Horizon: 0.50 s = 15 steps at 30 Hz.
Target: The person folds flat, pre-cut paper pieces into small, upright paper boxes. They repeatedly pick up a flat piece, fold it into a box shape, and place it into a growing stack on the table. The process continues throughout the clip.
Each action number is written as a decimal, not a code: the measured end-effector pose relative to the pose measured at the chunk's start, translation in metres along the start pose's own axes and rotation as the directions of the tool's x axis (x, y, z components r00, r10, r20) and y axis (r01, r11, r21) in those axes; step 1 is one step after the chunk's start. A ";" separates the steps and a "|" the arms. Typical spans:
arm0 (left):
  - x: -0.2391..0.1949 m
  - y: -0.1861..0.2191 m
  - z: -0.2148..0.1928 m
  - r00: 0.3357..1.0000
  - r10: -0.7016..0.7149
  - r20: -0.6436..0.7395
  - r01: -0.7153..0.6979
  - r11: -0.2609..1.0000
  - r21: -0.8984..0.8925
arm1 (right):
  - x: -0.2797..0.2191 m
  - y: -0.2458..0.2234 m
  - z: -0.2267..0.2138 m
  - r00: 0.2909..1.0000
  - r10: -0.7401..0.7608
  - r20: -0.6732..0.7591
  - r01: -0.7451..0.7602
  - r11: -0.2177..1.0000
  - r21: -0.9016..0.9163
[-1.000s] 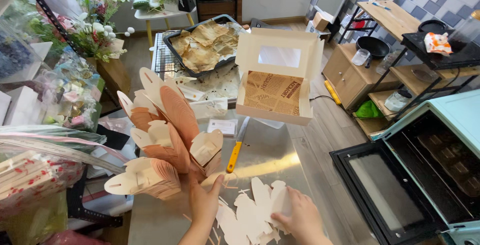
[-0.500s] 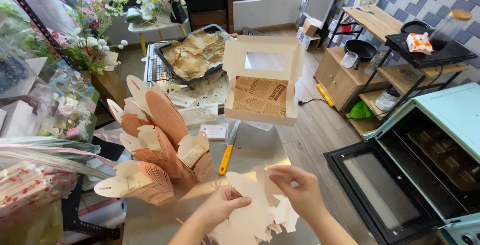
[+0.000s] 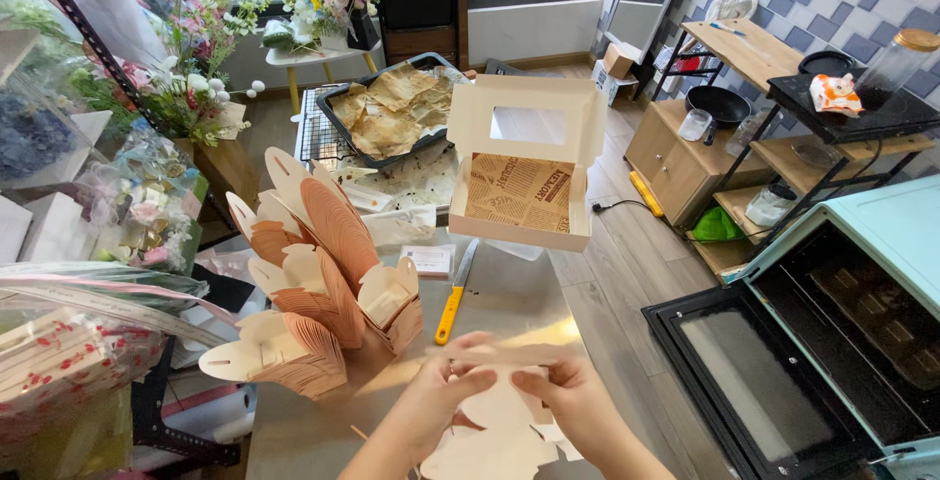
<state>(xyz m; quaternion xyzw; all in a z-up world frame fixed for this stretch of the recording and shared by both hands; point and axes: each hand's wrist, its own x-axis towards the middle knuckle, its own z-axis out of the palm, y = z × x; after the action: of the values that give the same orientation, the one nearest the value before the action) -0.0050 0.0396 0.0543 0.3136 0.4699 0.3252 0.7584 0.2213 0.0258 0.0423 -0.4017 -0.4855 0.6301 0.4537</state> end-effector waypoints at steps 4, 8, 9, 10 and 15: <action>0.004 -0.010 -0.011 0.972 -0.003 0.233 0.037 0.989 -0.142 | 0.006 0.009 0.001 0.976 -0.210 0.061 0.217 0.962 -0.165; 0.022 -0.030 -0.016 0.992 0.110 -0.054 -0.113 0.993 -0.045 | 0.002 0.019 0.010 0.884 0.383 -0.268 -0.373 0.923 0.090; 0.026 -0.034 -0.018 0.975 0.183 -0.124 -0.190 0.981 -0.046 | -0.002 0.024 0.011 0.884 0.439 -0.159 -0.424 0.898 0.121; 0.027 -0.040 -0.017 0.943 0.310 -0.119 -0.308 0.951 0.037 | -0.004 0.027 0.009 0.873 0.485 -0.047 -0.474 0.868 0.144; 0.019 -0.057 -0.017 0.656 0.745 0.118 -0.701 0.545 0.460 | 0.012 0.044 0.002 0.817 0.576 -0.001 -0.461 0.654 0.600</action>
<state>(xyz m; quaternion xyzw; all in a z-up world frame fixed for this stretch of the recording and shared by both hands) -0.0022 0.0234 -0.0058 0.6363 0.3962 0.4992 0.4347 0.2087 0.0318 -0.0010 -0.4263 -0.0906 0.8077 0.3972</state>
